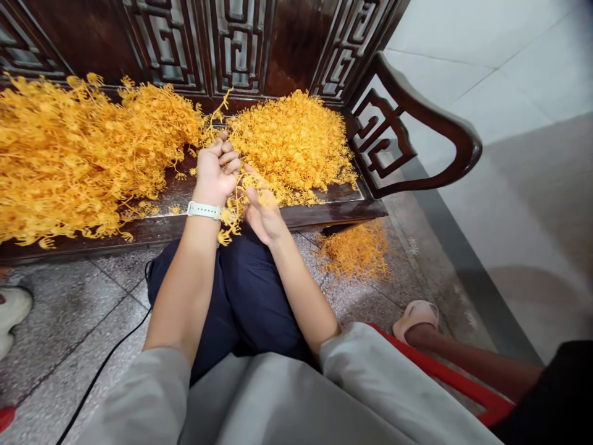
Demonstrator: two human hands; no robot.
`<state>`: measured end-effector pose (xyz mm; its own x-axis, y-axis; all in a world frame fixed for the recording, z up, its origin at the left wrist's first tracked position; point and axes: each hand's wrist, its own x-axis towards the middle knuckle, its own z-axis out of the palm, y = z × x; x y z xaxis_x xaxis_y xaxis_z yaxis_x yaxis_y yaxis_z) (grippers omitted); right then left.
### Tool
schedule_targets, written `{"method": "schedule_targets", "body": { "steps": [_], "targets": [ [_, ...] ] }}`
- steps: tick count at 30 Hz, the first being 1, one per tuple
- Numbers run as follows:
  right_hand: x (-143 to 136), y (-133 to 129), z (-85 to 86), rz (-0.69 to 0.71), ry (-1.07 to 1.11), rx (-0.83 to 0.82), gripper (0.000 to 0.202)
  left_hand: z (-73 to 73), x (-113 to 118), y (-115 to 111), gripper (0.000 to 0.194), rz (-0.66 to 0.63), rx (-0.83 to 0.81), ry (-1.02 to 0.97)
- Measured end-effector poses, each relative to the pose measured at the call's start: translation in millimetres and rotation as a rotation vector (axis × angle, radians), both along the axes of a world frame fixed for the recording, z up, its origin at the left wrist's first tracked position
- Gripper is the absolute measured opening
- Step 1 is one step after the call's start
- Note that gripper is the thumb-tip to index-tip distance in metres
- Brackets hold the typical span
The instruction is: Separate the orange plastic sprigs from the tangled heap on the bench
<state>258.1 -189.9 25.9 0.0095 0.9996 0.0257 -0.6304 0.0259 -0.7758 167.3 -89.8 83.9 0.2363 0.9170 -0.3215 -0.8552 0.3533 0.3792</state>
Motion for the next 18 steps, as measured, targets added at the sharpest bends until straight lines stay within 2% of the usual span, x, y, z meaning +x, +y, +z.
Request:
{"method": "schedule_targets", "body": {
  "steps": [3,6,10,14,18],
  "targets": [
    [0.5,11.9,4.7,-0.129,0.014,-0.077,0.027,2.7,3.7,-2.6,0.031,-0.024,0.025,0.063],
    [4.5,17.9,5.7,-0.145,0.101,-0.194,0.019,2.6,5.1,-2.0,0.03,-0.027,0.033,0.058],
    [2.5,7.2,0.5,-0.104,0.147,-0.287,0.025,-4.2,-3.5,7.4,0.029,0.041,0.002,-0.016],
    [-7.6,-24.8,-2.9,0.045,0.043,-0.321,0.042,-15.9,-13.7,19.7,0.029,0.134,-0.12,-0.069],
    [-6.7,-52.0,8.2,0.167,-0.018,-0.275,0.055,-23.1,-7.4,18.5,0.029,0.068,-0.191,-0.012]
  ]
}}
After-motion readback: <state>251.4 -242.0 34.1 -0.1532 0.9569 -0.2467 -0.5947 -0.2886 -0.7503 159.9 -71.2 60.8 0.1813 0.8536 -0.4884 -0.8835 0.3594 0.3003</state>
